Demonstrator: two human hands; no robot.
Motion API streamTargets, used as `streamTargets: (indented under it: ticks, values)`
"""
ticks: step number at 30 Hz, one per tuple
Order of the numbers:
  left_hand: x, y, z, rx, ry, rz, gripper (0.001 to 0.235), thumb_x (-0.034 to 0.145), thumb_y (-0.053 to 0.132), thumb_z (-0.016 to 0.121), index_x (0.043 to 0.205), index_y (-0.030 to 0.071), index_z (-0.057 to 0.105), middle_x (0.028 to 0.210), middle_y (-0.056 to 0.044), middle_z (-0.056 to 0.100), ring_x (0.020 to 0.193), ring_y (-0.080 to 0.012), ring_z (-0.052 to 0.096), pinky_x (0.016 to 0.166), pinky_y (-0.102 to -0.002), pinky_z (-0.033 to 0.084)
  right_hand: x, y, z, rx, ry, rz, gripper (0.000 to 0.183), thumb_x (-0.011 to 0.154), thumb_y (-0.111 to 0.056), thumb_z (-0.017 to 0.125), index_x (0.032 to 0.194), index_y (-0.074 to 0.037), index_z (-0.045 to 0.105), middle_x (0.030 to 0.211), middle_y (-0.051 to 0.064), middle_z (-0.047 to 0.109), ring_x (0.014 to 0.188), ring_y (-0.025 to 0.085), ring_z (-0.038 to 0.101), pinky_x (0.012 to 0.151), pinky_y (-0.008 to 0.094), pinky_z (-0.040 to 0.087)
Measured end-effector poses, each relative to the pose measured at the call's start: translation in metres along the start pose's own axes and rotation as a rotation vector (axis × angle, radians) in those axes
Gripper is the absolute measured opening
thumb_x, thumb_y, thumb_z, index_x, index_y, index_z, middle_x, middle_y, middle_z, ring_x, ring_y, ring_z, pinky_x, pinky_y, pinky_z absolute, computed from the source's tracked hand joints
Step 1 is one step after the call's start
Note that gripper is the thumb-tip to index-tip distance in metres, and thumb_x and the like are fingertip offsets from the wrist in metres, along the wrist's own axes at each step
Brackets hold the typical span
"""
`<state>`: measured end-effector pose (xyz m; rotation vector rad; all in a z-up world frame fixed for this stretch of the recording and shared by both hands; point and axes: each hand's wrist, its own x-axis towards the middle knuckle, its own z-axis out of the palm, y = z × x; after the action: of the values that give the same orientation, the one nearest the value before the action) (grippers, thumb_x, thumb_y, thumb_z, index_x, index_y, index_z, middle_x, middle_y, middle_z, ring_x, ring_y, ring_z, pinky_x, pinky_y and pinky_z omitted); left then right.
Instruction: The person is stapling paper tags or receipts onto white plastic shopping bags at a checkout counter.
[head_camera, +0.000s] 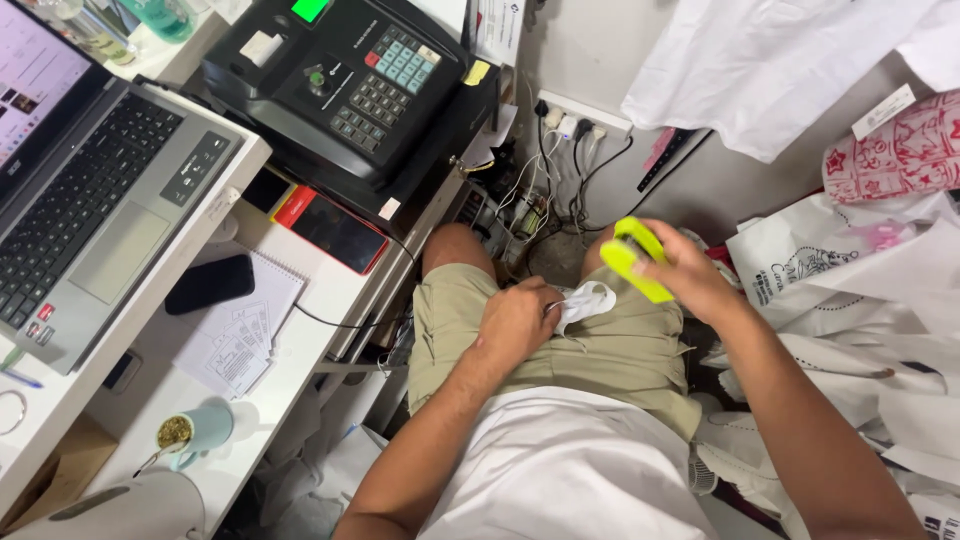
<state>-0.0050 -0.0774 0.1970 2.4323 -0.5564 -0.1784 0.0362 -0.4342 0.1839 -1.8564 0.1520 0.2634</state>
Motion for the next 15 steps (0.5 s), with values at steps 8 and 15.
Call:
streamTargets:
  ticks: [8, 15]
  values:
    - [-0.004, -0.008, 0.002, -0.054, -0.002, 0.029, 0.023, 0.117, 0.032, 0.081, 0.124, 0.020, 0.100, 0.107, -0.011, 0.086, 0.098, -0.0429, 0.091, 0.087, -0.057, 0.076, 0.035, 0.001, 0.006, 0.847, -0.201, 0.068, 0.046, 0.131, -0.050, 0.076, 0.163, -0.018, 0.064, 0.158, 0.027, 0.085, 0.122, 0.043, 0.095, 0.046, 0.050, 0.074]
    - [-0.001, -0.012, 0.009, -0.151, -0.052, 0.058, 0.025, 0.116, 0.030, 0.082, 0.125, 0.015, 0.099, 0.110, -0.016, 0.089, 0.103, -0.0458, 0.091, 0.090, -0.060, 0.076, -0.022, -0.105, 0.019, -0.245, -0.277, -0.198, 0.081, 0.120, -0.052, 0.074, 0.190, -0.011, 0.064, 0.177, 0.026, 0.074, 0.163, 0.043, 0.069, 0.132, 0.060, 0.057]
